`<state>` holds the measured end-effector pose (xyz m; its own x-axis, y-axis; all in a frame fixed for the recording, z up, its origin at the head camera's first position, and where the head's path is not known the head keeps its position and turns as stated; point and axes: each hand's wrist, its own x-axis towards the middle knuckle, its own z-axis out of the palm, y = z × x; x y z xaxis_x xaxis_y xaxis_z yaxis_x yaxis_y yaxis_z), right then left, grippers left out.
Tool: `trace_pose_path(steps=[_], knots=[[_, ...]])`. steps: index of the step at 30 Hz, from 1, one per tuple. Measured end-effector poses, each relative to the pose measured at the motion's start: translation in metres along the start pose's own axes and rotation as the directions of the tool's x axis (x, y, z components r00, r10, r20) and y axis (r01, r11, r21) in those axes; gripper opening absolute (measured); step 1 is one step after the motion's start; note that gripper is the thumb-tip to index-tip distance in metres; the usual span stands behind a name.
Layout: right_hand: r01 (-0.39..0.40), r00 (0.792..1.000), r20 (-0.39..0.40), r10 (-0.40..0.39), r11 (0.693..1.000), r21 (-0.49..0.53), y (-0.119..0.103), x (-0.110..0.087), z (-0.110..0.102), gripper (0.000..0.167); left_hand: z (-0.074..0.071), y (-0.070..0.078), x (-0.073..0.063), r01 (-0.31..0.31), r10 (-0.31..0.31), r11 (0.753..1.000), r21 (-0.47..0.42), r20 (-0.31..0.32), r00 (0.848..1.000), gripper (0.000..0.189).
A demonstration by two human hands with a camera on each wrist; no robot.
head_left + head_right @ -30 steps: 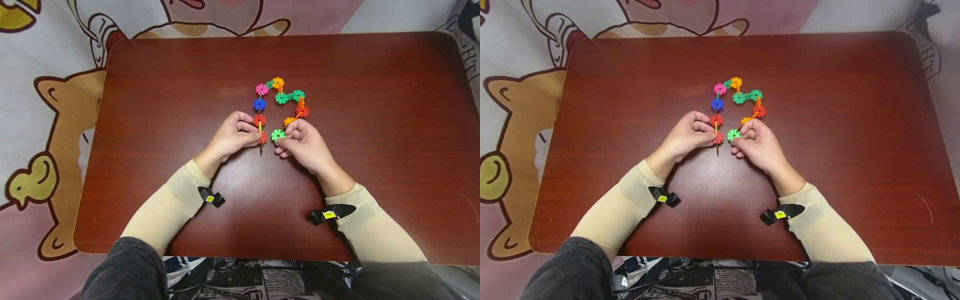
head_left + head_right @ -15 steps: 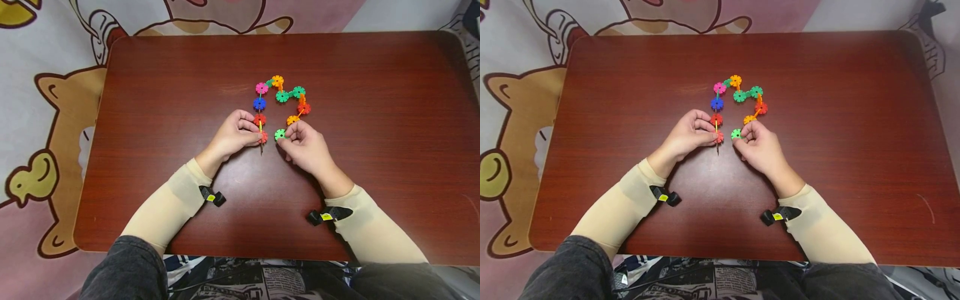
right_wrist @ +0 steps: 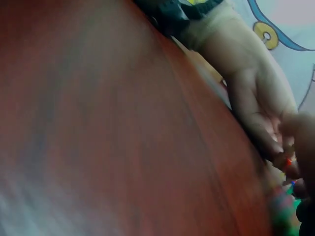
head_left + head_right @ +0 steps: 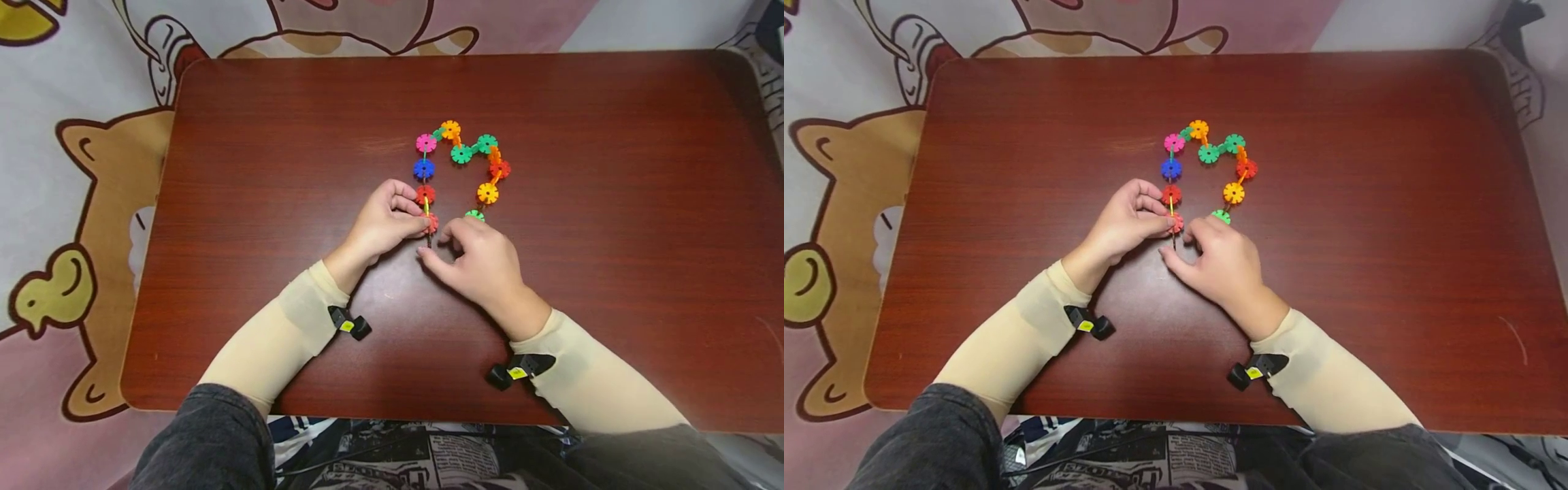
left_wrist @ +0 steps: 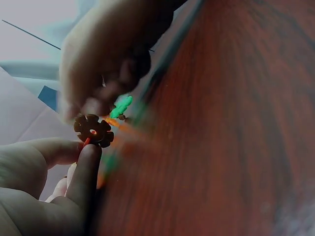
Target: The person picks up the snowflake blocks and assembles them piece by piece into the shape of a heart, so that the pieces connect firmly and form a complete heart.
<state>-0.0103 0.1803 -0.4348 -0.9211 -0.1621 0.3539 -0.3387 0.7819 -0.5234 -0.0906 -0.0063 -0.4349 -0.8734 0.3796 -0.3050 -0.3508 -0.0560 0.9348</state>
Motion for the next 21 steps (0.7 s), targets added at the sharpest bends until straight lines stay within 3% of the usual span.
trace_pose_path(steps=[9, 14, 21], knots=[[0.105, 0.994, -0.010, -0.106, 0.993, -0.048, -0.0029, 0.0020, 0.0049, 0.014, -0.0005, 0.0018, -0.0017, -0.009, 0.009, 1.000, -0.006, 0.041, 0.999, 0.035], [0.165, 0.985, -0.047, -0.166, 0.986, -0.037, -0.0015, 0.0035, 0.0063, 0.017, -0.0005, 0.0026, -0.0028, -0.014, 0.015, 1.000, -0.012, 0.065, 0.998, 0.034], [0.152, 0.984, -0.090, -0.154, 0.988, -0.028, 0.0006, 0.0029, 0.0048, 0.018, -0.0020, 0.0027, -0.0017, 0.005, -0.001, 0.996, -0.086, 0.051, 0.999, 0.036]])
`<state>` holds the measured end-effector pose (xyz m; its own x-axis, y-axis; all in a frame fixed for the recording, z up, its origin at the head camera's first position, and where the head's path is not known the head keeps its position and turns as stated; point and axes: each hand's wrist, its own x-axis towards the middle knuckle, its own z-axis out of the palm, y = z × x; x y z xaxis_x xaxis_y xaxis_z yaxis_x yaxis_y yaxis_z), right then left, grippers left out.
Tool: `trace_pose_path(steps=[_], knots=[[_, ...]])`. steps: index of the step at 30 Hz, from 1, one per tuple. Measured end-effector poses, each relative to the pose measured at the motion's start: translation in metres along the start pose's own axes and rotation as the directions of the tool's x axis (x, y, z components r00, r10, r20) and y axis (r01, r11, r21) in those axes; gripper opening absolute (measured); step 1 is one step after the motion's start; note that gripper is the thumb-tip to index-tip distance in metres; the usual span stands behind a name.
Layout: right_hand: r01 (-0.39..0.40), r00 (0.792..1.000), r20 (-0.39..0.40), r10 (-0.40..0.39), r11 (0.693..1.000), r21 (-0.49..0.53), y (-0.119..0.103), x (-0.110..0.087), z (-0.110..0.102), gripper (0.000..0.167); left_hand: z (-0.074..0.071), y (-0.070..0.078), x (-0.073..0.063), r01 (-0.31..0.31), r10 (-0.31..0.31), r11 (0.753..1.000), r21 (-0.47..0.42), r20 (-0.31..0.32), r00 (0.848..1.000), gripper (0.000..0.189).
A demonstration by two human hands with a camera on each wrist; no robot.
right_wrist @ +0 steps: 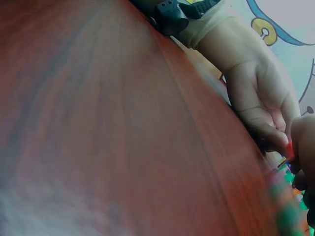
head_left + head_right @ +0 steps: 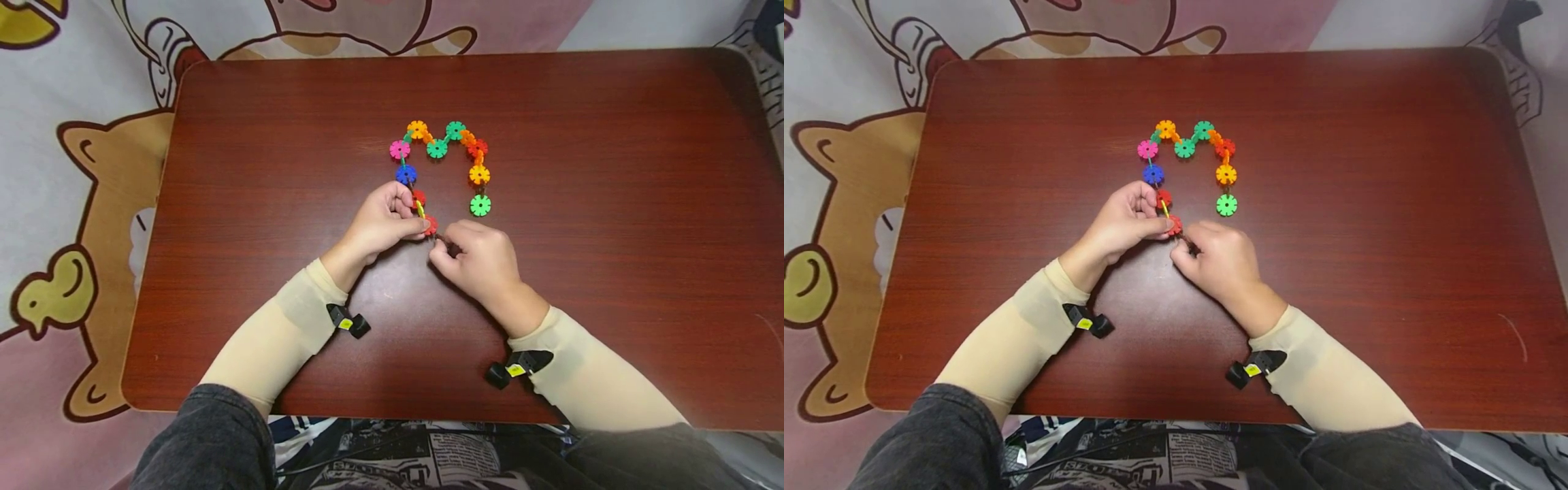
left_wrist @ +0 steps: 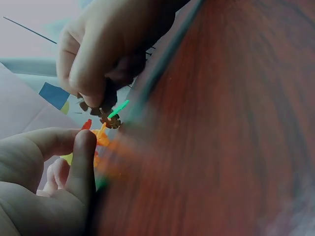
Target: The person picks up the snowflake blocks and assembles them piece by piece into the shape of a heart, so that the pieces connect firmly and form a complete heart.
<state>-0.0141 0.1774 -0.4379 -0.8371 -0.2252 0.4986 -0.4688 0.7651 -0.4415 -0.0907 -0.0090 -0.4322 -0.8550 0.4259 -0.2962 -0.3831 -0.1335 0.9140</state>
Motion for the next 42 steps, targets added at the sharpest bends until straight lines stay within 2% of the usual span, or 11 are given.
trace_pose_path(steps=[7, 15, 20, 26, 35, 42], knots=[[-0.057, 0.998, 0.032, 0.057, 0.998, 0.008, 0.007, -0.001, -0.004, 0.013, -0.002, -0.002, 0.000, -0.009, 0.009, 1.000, 0.006, 0.014, 1.000, 0.035], [-0.033, 0.998, 0.059, 0.032, 0.999, 0.028, 0.010, -0.002, -0.007, 0.010, -0.001, -0.002, -0.001, -0.023, 0.022, 0.999, 0.049, 0.018, 1.000, 0.030], [-0.033, 0.999, 0.040, 0.032, 0.999, 0.020, 0.012, -0.002, -0.009, 0.012, 0.000, 0.000, -0.001, 0.004, -0.005, 0.995, 0.104, 0.008, 1.000, 0.028], [-0.023, 0.998, 0.054, 0.022, 0.999, 0.030, 0.013, -0.001, -0.011, 0.015, 0.001, 0.003, -0.001, 0.049, -0.054, 0.993, 0.109, 0.038, 0.998, 0.025], [-0.045, 0.998, 0.035, 0.042, 0.997, 0.064, 0.013, 0.000, -0.011, 0.014, 0.000, 0.003, -0.001, 0.015, -0.022, 0.995, 0.097, 0.072, 0.997, 0.040], [-0.020, 1.000, 0.023, 0.017, 0.992, 0.123, 0.014, -0.001, -0.009, 0.008, -0.002, 0.004, 0.000, 0.035, -0.049, 0.993, 0.114, 0.119, 0.992, 0.040]])
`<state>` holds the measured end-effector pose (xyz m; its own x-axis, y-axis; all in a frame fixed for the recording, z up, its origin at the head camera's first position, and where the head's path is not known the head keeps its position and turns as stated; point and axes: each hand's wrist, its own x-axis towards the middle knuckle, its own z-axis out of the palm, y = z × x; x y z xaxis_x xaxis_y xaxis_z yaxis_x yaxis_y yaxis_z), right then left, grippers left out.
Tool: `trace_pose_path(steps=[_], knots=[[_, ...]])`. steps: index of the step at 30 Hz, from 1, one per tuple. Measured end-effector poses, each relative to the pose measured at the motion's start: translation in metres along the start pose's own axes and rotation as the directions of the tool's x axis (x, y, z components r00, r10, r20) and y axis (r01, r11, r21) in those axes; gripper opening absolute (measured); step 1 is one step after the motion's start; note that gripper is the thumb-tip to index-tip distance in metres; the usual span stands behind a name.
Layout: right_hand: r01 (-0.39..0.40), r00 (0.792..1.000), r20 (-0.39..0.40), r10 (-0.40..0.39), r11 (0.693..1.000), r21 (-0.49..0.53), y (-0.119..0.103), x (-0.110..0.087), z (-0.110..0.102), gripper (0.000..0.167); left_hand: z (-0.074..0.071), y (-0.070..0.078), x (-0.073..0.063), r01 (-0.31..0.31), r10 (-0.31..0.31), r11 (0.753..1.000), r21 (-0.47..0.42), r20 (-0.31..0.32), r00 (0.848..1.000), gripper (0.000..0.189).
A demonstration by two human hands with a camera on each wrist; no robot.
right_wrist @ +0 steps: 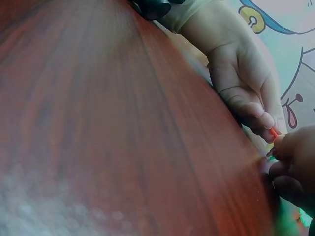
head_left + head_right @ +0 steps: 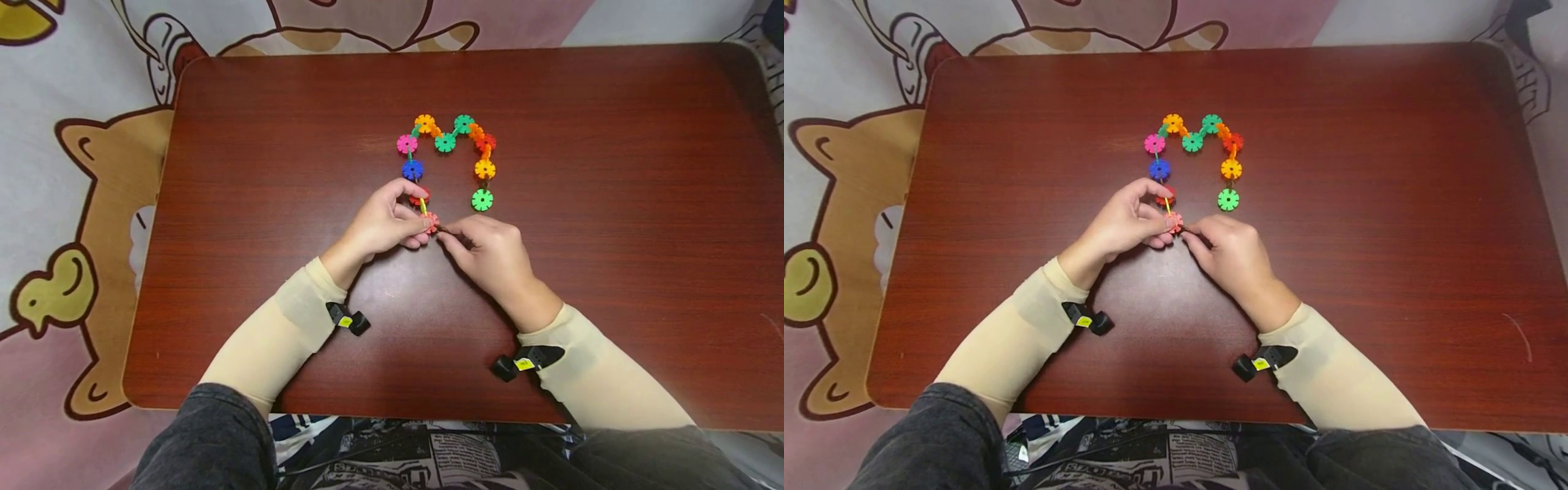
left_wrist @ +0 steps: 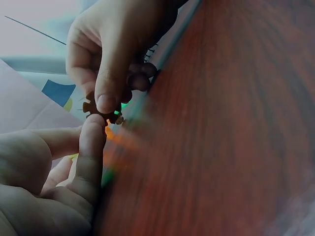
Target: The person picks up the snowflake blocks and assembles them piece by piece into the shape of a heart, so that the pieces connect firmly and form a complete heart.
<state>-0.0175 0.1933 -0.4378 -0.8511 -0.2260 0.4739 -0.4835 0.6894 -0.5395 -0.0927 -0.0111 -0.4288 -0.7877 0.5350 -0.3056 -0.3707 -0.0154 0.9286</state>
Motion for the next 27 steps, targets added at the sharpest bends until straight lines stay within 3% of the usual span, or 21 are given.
trace_pose_path(steps=[6, 11, 15, 18, 20, 22, 24, 26, 27], knots=[[0.012, 1.000, 0.000, -0.013, 0.999, 0.039, 0.000, 0.000, 0.002, 0.007, -0.001, 0.000, -0.001, 0.009, -0.008, 1.000, -0.028, 0.026, 1.000, 0.041], [-0.001, 1.000, -0.023, 0.002, 0.999, 0.053, 0.001, 0.001, 0.001, 0.010, 0.001, 0.000, -0.002, -0.003, 0.002, 1.000, 0.011, 0.023, 1.000, 0.040], [-0.071, 0.994, -0.086, 0.073, 0.997, 0.035, 0.004, 0.003, -0.008, 0.016, 0.003, 0.001, -0.001, -0.008, 0.007, 1.000, 0.027, 0.013, 1.000, 0.038], [-0.215, 0.961, -0.178, 0.210, 0.977, -0.011, 0.009, 0.006, -0.019, 0.022, 0.003, 0.000, 0.000, -0.008, 0.008, 1.000, 0.012, 0.001, 1.000, 0.038], [-0.354, 0.921, -0.193, 0.338, 0.934, -0.054, 0.014, 0.007, -0.027, 0.025, 0.003, 0.000, 0.001, -0.008, 0.008, 1.000, 0.005, -0.005, 1.000, 0.039], [-0.471, 0.878, -0.152, 0.454, 0.875, -0.112, 0.017, 0.008, -0.032, 0.030, 0.003, -0.001, 0.001, -0.009, 0.009, 1.000, 0.005, -0.010, 1.000, 0.040], [-0.536, 0.844, -0.081, 0.531, 0.827, -0.168, 0.020, 0.008, -0.035, 0.037, 0.003, -0.001, 0.001, -0.009, 0.009, 1.000, 0.009, -0.017, 1.000, 0.040], [-0.548, 0.831, -0.027, 0.555, 0.809, -0.213, 0.021, 0.008, -0.033, 0.044, 0.002, -0.002, 0.001, -0.012, 0.012, 1.000, 0.015, -0.024, 1.000, 0.041], [-0.534, 0.837, -0.011, 0.546, 0.814, -0.230, 0.022, 0.008, -0.032, 0.047, 0.002, -0.002, 0.001, -0.013, 0.013, 1.000, 0.018, -0.027, 1.000, 0.041]])
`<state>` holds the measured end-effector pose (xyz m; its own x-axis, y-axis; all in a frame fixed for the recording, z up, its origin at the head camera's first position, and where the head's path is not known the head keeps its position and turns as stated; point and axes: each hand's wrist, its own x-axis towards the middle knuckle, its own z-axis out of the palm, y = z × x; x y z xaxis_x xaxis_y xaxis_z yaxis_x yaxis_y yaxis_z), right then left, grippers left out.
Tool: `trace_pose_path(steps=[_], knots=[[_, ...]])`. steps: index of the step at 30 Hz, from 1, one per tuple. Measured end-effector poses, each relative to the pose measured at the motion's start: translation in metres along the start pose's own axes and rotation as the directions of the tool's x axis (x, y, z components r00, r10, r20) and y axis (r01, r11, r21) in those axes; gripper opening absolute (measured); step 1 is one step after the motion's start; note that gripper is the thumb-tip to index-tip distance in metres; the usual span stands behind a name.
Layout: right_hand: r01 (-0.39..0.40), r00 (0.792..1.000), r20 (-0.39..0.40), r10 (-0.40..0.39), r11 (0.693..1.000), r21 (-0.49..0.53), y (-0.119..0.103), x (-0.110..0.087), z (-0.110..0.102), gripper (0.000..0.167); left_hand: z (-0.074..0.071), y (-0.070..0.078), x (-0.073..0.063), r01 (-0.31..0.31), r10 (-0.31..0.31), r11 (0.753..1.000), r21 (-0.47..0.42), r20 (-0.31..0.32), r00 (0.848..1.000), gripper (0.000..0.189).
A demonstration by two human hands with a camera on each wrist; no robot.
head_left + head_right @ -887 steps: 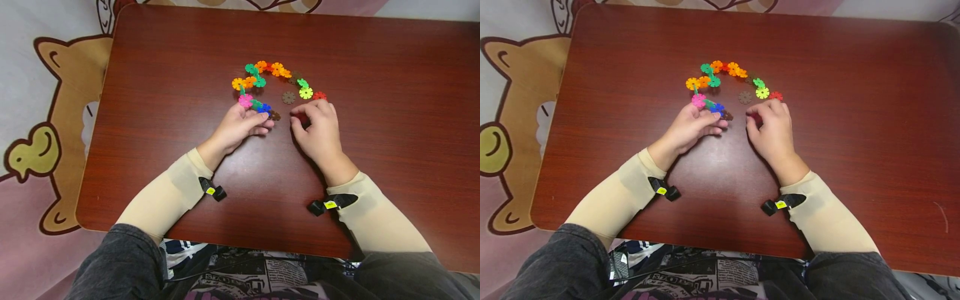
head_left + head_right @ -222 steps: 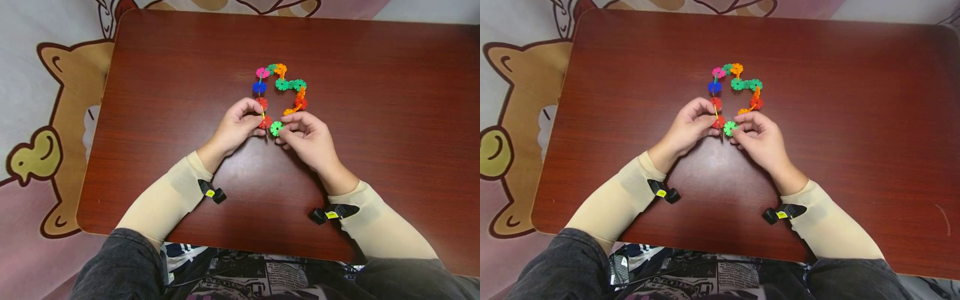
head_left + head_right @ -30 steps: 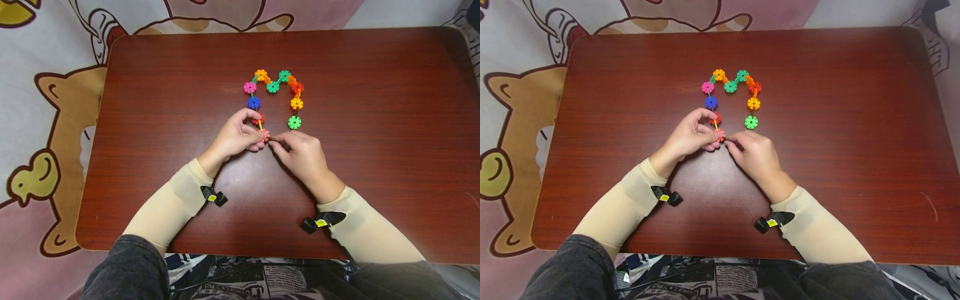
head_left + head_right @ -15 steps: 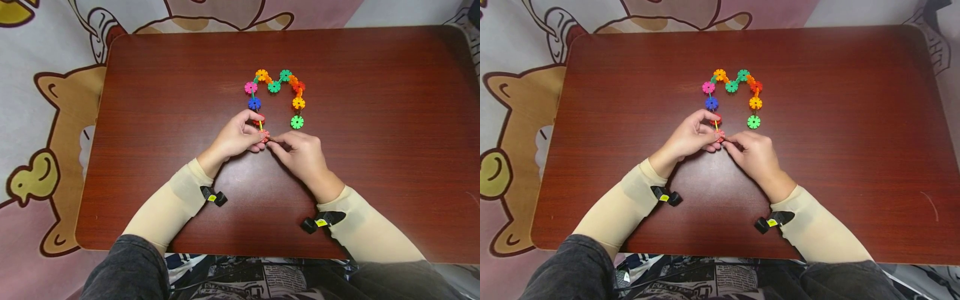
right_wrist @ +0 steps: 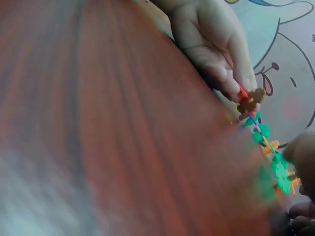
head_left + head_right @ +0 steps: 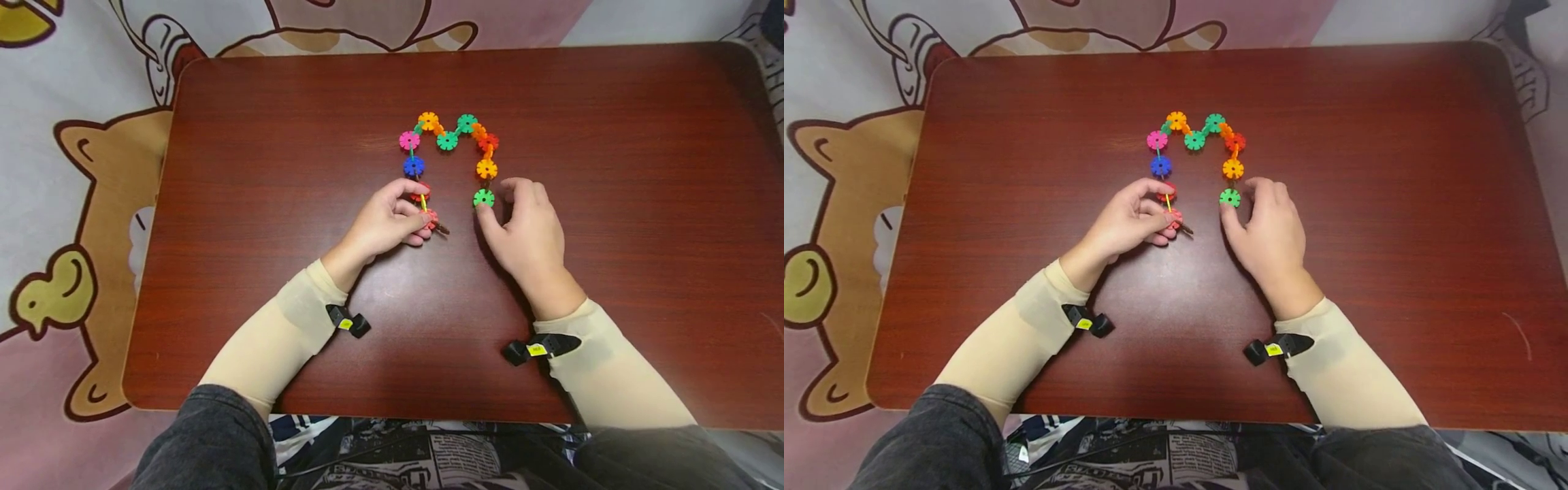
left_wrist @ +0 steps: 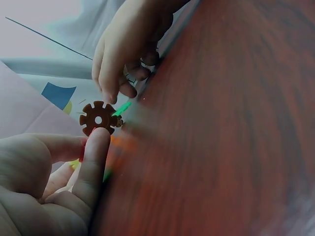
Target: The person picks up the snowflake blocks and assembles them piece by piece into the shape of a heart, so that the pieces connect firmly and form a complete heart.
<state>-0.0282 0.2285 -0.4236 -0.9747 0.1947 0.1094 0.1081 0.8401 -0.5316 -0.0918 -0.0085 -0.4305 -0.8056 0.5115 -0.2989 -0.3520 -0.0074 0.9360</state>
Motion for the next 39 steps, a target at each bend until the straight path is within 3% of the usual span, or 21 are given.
trace_pose_path(steps=[6, 12, 18, 22, 26, 34, 39], knots=[[0.134, 0.991, 0.000, -0.134, 0.989, -0.061, 0.002, 0.001, 0.012, 0.053, -0.001, -0.003, -0.001, -0.018, 0.018, 0.999, 0.037, -0.016, 1.000, 0.041], [0.212, 0.977, -0.024, -0.212, 0.977, -0.004, 0.000, 0.008, 0.021, 0.060, -0.003, -0.004, -0.003, -0.031, 0.033, 0.997, 0.068, -0.028, 0.999, 0.040], [0.319, 0.947, -0.084, -0.309, 0.933, 0.164, -0.001, 0.008, 0.027, 0.031, -0.004, -0.005, -0.004, -0.036, 0.038, 0.996, 0.076, -0.026, 0.999, 0.039], [0.296, 0.955, -0.108, -0.276, 0.893, 0.338, -0.004, 0.004, 0.024, 0.018, -0.002, -0.005, -0.002, -0.044, 0.046, 0.996, 0.073, -0.028, 0.999, 0.040], [0.249, 0.968, -0.095, -0.231, 0.871, 0.423, -0.006, 0.000, 0.019, 0.016, 0.000, -0.005, -0.001, -0.053, 0.054, 0.997, 0.062, -0.023, 0.998, 0.041], [0.089, 0.987, 0.063, -0.149, 0.822, 0.563, -0.010, -0.004, 0.011, 0.043, 0.001, -0.005, -0.001, -0.072, 0.073, 0.996, 0.057, -0.019, 0.997, 0.041], [0.039, 0.984, 0.115, -0.133, 0.802, 0.596, -0.009, -0.004, 0.010, 0.039, 0.001, -0.007, 0.000, -0.077, 0.078, 0.995, 0.061, -0.028, 0.997, 0.041]])
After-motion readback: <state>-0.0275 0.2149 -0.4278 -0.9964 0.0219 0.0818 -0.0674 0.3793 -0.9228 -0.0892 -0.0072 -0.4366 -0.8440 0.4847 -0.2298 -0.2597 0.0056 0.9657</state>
